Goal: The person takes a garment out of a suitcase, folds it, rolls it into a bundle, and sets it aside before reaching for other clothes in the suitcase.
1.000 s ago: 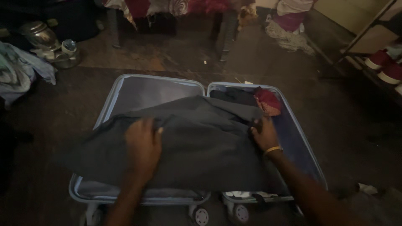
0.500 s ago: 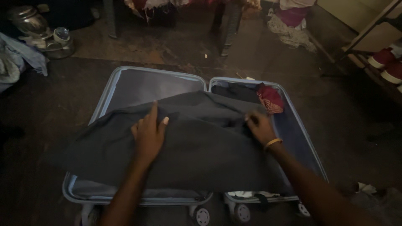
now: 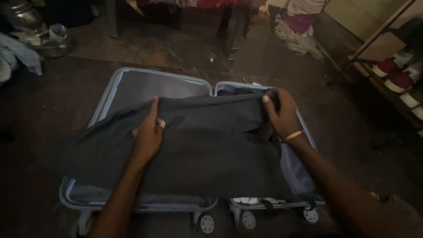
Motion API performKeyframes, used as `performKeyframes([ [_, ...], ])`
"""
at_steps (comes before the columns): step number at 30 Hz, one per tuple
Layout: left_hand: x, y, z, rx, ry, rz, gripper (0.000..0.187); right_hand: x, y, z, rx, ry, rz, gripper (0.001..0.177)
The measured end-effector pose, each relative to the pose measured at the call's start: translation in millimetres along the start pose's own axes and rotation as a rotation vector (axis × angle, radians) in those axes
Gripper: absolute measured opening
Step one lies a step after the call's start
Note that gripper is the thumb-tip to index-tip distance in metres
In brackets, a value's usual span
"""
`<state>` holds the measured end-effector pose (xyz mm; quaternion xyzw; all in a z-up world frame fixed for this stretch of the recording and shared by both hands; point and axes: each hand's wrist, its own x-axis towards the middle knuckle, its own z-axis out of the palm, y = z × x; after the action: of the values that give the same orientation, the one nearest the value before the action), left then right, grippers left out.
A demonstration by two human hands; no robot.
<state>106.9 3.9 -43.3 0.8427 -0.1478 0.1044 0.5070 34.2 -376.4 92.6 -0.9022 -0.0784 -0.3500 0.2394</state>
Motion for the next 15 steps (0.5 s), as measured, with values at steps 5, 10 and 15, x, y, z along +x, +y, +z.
performKeyframes([
  [5,20.6,14.4,0.5,0.27,-0.091,-0.183,0.083,-14.5,-12.6,-28.6,-0.184,-0.225,-0.253,0.048],
  [10,34.2,10.6,-0.7,0.46,-0.103,-0.218,0.059,-35.5,-1.7,-32.8,-0.337,-0.46,-0.29,0.06],
  [15,20.2,16.9,-9.6,0.235,0.033,-0.355,0.033,-71.0,10.1,-29.6,-0.46,-0.438,-0.356,0.059],
])
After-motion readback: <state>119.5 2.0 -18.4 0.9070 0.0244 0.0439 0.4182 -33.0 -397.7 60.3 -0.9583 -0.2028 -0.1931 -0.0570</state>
